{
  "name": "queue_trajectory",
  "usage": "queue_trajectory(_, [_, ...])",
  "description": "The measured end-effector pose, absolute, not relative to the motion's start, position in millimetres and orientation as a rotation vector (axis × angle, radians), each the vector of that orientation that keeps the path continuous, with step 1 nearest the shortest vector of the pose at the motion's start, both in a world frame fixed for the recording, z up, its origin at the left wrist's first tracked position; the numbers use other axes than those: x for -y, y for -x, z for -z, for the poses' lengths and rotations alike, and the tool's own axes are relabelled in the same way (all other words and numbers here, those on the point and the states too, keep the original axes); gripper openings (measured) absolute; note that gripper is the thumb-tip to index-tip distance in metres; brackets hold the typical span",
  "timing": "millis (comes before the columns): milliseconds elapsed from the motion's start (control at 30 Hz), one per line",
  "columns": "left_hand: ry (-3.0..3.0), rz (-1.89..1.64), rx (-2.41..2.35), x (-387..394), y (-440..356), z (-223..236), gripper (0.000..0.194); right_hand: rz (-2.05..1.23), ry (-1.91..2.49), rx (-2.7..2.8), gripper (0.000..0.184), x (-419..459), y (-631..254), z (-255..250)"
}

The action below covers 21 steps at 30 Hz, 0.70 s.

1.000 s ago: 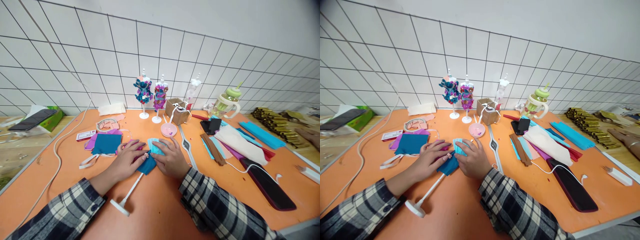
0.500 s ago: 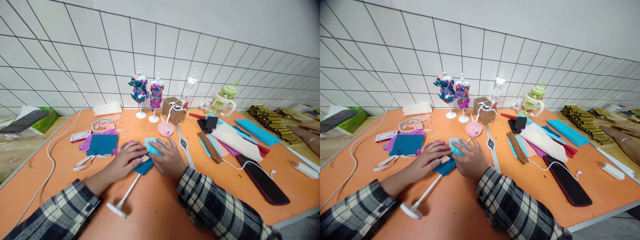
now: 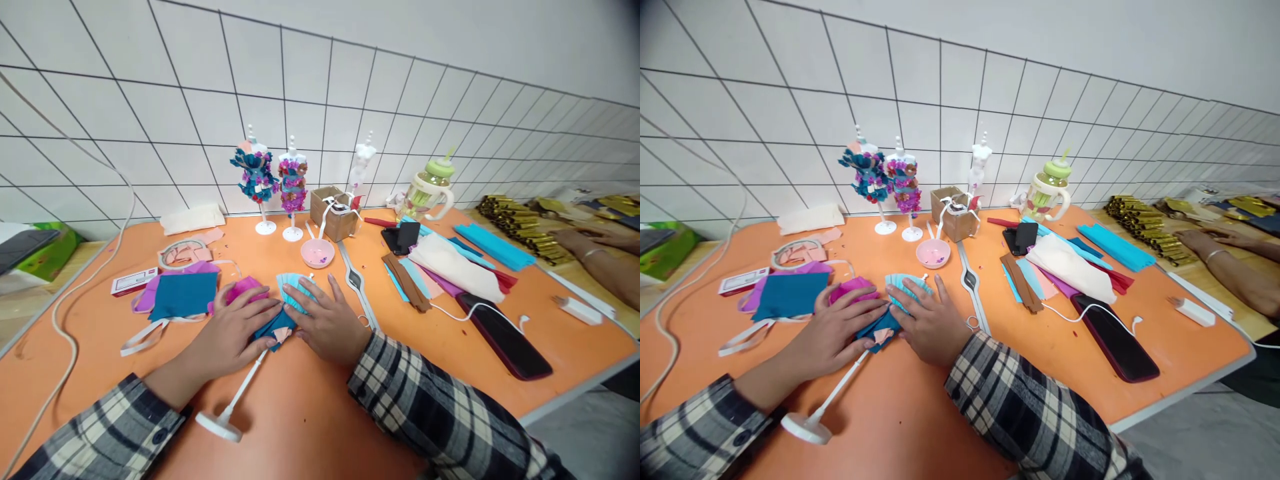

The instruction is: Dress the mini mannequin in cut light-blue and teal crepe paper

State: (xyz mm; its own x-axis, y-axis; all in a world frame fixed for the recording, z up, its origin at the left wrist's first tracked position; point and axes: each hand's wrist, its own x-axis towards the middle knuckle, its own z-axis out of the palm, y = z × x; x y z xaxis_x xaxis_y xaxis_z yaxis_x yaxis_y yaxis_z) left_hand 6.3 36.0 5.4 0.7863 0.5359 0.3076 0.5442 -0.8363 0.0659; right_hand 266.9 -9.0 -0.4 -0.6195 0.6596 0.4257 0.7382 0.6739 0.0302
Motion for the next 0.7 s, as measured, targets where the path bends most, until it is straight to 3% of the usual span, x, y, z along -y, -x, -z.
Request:
queue_trajectory(367, [2.813, 0.493, 0.817, -30, -17, -15, 0.044, 0.114, 1.260, 2.566, 0.057, 25, -268, 2])
queue_trajectory(700, [2.796, 0.532, 0.856, -33, -16, -14, 0.033, 0.073, 1.284, 2.442, 0.042, 19, -275, -10])
